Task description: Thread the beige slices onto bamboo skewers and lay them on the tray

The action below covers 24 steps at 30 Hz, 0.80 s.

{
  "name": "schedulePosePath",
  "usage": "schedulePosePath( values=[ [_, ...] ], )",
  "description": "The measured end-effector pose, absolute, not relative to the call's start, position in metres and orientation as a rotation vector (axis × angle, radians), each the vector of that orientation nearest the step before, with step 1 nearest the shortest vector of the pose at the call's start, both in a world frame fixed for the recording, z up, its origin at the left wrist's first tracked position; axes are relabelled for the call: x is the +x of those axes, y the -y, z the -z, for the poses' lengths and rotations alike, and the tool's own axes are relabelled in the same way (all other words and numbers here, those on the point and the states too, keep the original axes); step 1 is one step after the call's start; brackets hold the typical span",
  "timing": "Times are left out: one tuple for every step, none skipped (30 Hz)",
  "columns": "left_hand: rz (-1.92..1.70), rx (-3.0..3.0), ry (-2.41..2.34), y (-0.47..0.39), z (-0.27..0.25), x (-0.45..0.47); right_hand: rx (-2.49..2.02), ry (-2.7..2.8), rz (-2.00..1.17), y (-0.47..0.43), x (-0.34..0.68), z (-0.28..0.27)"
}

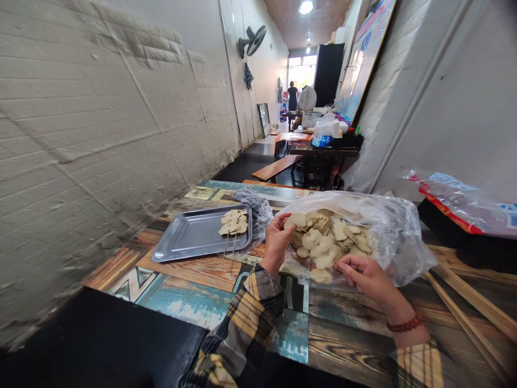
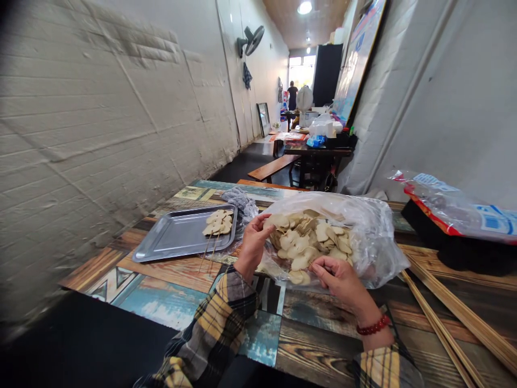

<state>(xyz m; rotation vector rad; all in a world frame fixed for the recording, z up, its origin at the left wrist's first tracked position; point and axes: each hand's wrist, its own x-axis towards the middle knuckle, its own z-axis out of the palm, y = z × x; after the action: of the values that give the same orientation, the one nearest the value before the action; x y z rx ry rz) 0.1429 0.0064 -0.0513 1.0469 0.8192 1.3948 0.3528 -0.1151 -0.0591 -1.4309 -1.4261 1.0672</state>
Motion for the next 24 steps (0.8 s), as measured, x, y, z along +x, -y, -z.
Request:
schedulePosePath(
  values=[
    [-1.403,1.050,-0.818,-0.0068,0.0516,0.1431,-1.434,1.428,-1.054,0.1154,0.3519,0.0577],
    [-1.410,1.055,-0.820,-0.0071,0.0516,0.1432,-1.436,1.428,-1.042,0.1157,0.3510,0.0564],
    [-1.417,1.063,-0.825,-0.0074,0.0515,0.1432,-1.437,1.430,-1.035,0.1160,0.3502,0.0554],
    [-1.421,1.074,-0.833,-0.0075,0.0513,0.1432,-1.438,1.433,-1.031,0.1162,0.3496,0.0546],
    [-1.423,1.087,-0.844,-0.0074,0.0509,0.1432,-1.438,1.438,-1.029,0.1163,0.3491,0.0541],
    [-1.426,1.100,-0.856,-0.0073,0.0504,0.1432,-1.438,1.442,-1.028,0.1163,0.3489,0.0539],
    [-1.428,1.113,-0.868,-0.0071,0.0499,0.1432,-1.438,1.446,-1.028,0.1163,0.3489,0.0540],
    [-1.431,1.124,-0.877,-0.0070,0.0495,0.1433,-1.438,1.446,-1.026,0.1162,0.3490,0.0543],
    [-1.436,1.132,-0.884,-0.0069,0.0492,0.1434,-1.437,1.444,-1.023,0.1160,0.3492,0.0548],
    [-1.441,1.139,-0.888,-0.0068,0.0490,0.1435,-1.437,1.443,-1.019,0.1159,0.3495,0.0554],
    [-1.446,1.146,-0.889,-0.0069,0.0490,0.1435,-1.437,1.444,-1.015,0.1157,0.3499,0.0560],
    [-1.449,1.155,-0.891,-0.0070,0.0492,0.1436,-1.435,1.449,-1.009,0.1155,0.3502,0.0567],
    [-1.450,1.169,-0.898,-0.0072,0.0495,0.1435,-1.432,1.456,-1.003,0.1152,0.3506,0.0573],
    [-1.449,1.193,-0.912,-0.0074,0.0499,0.1435,-1.428,1.463,-0.994,0.1150,0.3510,0.0579],
    [-1.447,1.226,-0.933,-0.0076,0.0504,0.1435,-1.428,1.471,-0.983,0.1148,0.3512,0.0583],
    [-1.444,1.265,-0.959,-0.0077,0.0511,0.1434,-1.429,1.479,-0.971,0.1147,0.3513,0.0586],
    [-1.440,1.306,-0.985,-0.0077,0.0518,0.1434,-1.436,1.486,-0.955,0.1146,0.3512,0.0587],
    [-1.437,1.343,-1.008,-0.0077,0.0525,0.1435,-1.444,1.492,-0.938,0.1145,0.3509,0.0586],
    [-1.435,1.373,-1.023,-0.0076,0.0532,0.1437,-1.452,1.498,-0.920,0.1144,0.3505,0.0583],
    [-1.436,1.393,-1.031,-0.0075,0.0539,0.1438,-1.457,1.503,-0.903,0.1143,0.3500,0.0580],
    [-1.440,1.403,-1.031,-0.0075,0.0544,0.1440,-1.460,1.508,-0.890,0.1141,0.3495,0.0575],
    [-1.445,1.401,-1.024,-0.0075,0.0548,0.1442,-1.461,1.511,-0.881,0.1139,0.3490,0.0571],
    [-1.447,1.386,-1.010,-0.0076,0.0550,0.1442,-1.462,1.513,-0.878,0.1137,0.3487,0.0568],
    [-1.443,1.359,-0.989,-0.0077,0.0550,0.1442,-1.464,1.518,-0.878,0.1135,0.3485,0.0566]
  ],
)
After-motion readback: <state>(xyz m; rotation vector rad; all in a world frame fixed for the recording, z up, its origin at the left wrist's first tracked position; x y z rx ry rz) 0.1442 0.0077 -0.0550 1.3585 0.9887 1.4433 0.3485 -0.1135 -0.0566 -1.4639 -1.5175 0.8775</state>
